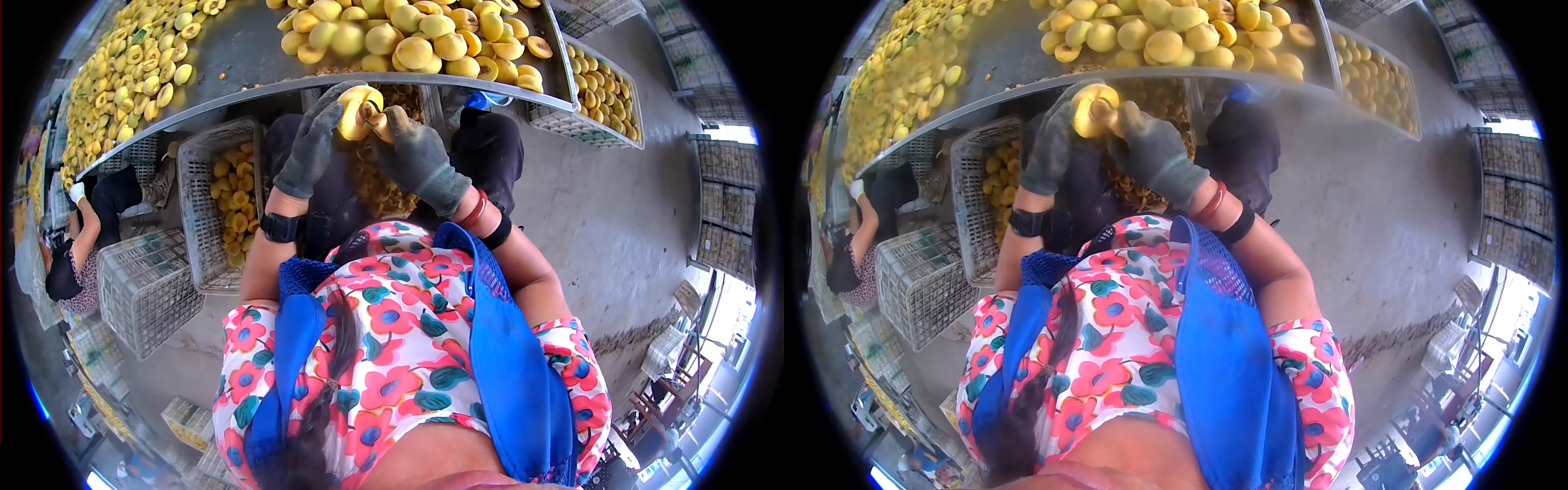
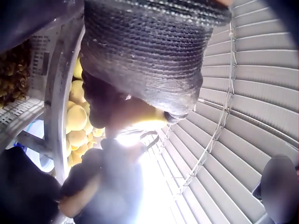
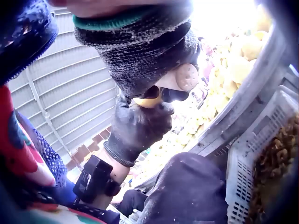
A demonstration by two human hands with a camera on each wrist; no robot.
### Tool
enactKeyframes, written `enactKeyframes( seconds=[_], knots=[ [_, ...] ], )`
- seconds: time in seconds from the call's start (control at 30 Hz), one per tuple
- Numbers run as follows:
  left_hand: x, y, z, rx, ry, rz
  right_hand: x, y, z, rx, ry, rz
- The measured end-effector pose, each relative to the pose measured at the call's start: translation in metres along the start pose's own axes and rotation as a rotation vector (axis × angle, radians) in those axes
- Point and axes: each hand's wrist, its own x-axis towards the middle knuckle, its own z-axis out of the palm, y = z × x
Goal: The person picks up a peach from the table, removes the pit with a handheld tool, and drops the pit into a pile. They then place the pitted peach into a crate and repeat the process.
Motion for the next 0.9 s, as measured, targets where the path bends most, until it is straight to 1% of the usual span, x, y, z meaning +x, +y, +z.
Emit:
enactKeyframes(
  seconds=[0.1,0.2,0.3,0.37,0.43,0.5,0.57,0.6,0.67,0.7,0.77,0.8,0.83,0.87,0.9],
  knots=[
    [0.004,-0.016,0.002,0.007,0.019,0.04,-0.001,0.006,0.004,0.002,-0.015,-0.013],
    [0.004,-0.023,0.004,0.052,0.063,0.007,-0.003,0.008,0.005,0.052,-0.04,-0.056],
    [0.007,-0.037,-0.003,0.503,0.026,0.19,0.0,0.001,-0.001,0.091,-0.056,-0.121],
    [0.006,-0.053,-0.007,0.707,0.079,0.297,-0.001,0.002,-0.002,0.108,-0.082,-0.134],
    [0.008,-0.047,-0.006,0.774,0.047,0.317,-0.004,0.006,0.003,0.103,-0.107,-0.115],
    [0.012,-0.036,-0.006,0.7,-0.071,0.249,-0.01,0.011,0.01,0.146,-0.116,-0.111],
    [0.006,-0.051,-0.011,0.926,0.01,0.457,-0.015,0.012,0.016,0.237,-0.106,-0.123],
    [0.004,-0.056,-0.013,1.036,0.052,0.563,-0.016,0.01,0.015,0.275,-0.101,-0.069],
    [0.014,-0.017,-0.005,0.531,-0.048,0.12,-0.016,0.006,0.013,0.351,-0.093,0.038],
    [0.016,-0.003,0.001,0.274,-0.094,-0.096,-0.016,0.006,0.015,0.421,-0.06,0.05],
    [0.012,-0.008,0.012,0.371,0.044,0.171,-0.012,0.009,0.018,0.56,0.014,0.073],
    [0.011,-0.01,0.019,0.414,0.111,0.304,-0.01,0.01,0.017,0.645,-0.046,0.17],
    [0.008,-0.007,0.03,0.346,0.187,0.315,-0.009,0.011,0.015,0.731,-0.108,0.268],
    [0.008,-0.012,0.03,0.37,0.223,0.31,-0.008,0.009,0.013,0.817,-0.172,0.367],
    [0.008,-0.019,0.028,0.393,0.263,0.305,-0.003,-0.006,-0.008,0.897,-0.343,0.565]
  ],
)
